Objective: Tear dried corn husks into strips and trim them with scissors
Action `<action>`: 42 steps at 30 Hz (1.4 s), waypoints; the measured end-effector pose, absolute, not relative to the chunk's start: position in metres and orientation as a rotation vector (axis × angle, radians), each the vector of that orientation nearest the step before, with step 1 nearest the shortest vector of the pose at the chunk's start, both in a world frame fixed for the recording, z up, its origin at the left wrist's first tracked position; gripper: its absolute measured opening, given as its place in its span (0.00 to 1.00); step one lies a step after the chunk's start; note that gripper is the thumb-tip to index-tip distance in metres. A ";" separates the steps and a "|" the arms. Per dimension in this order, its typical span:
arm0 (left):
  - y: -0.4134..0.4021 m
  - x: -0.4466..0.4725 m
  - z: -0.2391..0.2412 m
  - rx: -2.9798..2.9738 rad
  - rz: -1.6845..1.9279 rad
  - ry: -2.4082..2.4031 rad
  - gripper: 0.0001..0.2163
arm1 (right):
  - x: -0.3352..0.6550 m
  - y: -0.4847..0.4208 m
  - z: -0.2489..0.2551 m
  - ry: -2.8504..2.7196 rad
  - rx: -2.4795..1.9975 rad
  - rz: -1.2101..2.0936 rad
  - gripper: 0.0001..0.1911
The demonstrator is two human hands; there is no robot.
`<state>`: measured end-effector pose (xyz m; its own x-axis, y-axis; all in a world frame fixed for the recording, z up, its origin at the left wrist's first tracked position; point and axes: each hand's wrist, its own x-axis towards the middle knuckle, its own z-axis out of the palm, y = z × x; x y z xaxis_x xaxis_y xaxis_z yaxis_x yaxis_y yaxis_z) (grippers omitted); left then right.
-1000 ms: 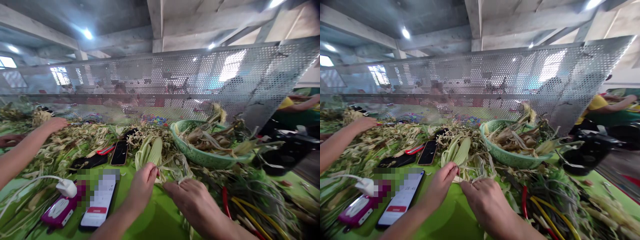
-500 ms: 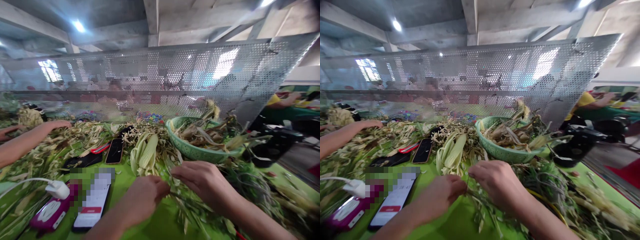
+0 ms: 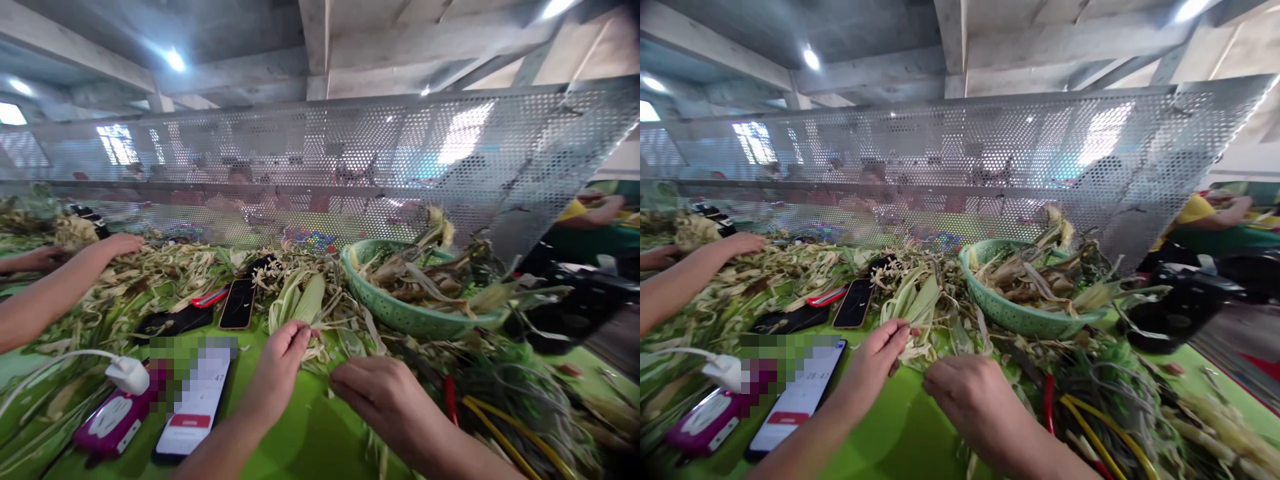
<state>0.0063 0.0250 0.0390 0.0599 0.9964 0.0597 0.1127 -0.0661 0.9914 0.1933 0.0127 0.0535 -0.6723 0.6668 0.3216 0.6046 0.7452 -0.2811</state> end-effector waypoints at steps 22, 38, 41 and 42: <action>0.019 0.011 0.039 1.791 1.219 1.490 0.09 | 0.203 0.022 0.067 -2.153 -1.161 0.460 0.09; 0.011 0.025 0.022 2.108 1.243 1.478 0.09 | 0.173 0.011 0.051 -1.286 -1.016 1.479 0.15; 0.008 0.027 0.018 2.229 1.269 1.473 0.11 | 0.175 0.011 0.050 -1.273 -1.089 1.441 0.20; 0.007 0.028 0.017 2.263 1.274 1.469 0.11 | 0.175 0.011 0.050 -1.271 -1.114 1.427 0.21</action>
<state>0.0279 0.0071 0.0171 0.1558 0.8094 0.5662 0.6747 -0.5059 0.5375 0.1752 0.0111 0.0501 -0.1929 0.9795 -0.0583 -0.0546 -0.0701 -0.9960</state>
